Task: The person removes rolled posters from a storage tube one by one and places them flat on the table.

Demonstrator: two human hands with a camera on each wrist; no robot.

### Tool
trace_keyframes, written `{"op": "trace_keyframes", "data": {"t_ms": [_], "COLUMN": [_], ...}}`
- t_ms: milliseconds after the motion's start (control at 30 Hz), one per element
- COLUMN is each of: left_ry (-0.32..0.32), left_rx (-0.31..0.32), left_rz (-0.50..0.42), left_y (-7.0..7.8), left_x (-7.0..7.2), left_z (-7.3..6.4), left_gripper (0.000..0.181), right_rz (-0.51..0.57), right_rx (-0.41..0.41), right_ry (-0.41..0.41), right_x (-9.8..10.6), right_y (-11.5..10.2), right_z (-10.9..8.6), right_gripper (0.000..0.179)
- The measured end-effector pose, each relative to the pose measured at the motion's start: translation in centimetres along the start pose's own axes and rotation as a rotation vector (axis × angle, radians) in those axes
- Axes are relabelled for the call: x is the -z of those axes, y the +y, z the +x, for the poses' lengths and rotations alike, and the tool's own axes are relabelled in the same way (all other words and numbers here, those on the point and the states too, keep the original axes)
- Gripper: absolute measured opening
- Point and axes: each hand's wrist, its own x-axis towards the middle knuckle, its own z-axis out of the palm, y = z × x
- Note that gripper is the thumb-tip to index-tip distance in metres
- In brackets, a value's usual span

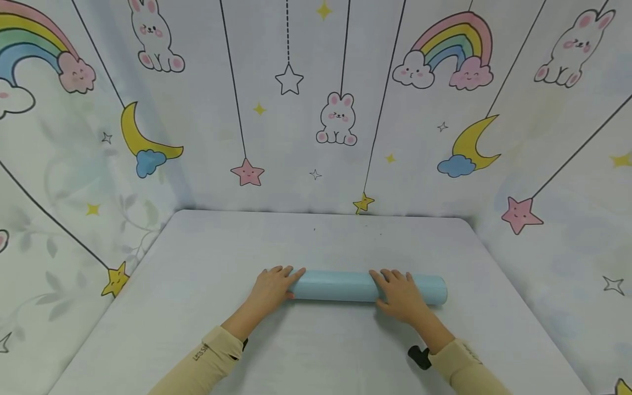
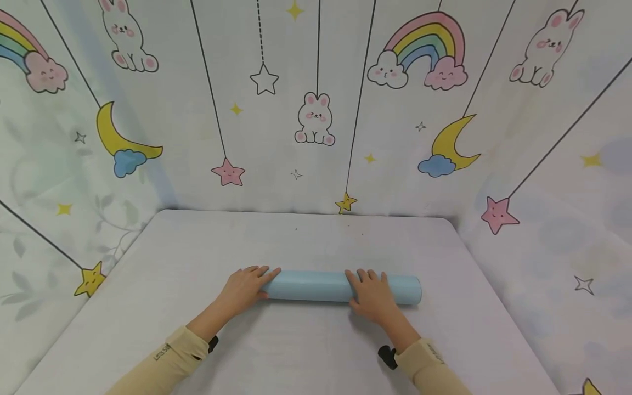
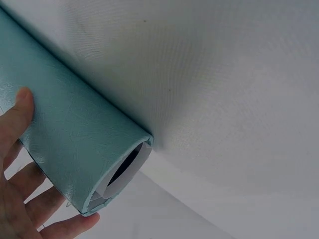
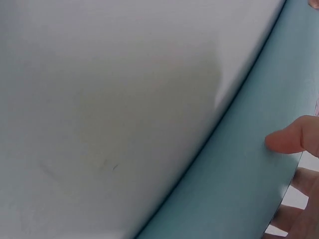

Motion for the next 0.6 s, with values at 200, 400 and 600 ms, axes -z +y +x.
{"op": "trace_keyframes", "data": {"t_ms": [200, 400, 600], "left_ry": [-0.02, -0.015, -0.02], "left_rx": [0.006, 0.016, 0.009], "left_rz": [-0.003, -0.027, -0.032], "left_y": [0.1, 0.1, 0.0], "left_x": [0.1, 0.2, -0.1], "left_z": [0.1, 0.1, 0.1], "left_gripper": [0.063, 0.063, 0.063], "right_rz": [0.013, 0.008, 0.015], "right_rx": [0.004, 0.028, 0.048], "right_ry": [-0.019, -0.007, -0.008], "right_x": [-0.2, -0.2, -0.1], "right_y": [-0.8, -1.5, -2.5], "right_z": [0.5, 1.1, 1.7], "right_gripper": [0.064, 0.062, 0.061]}}
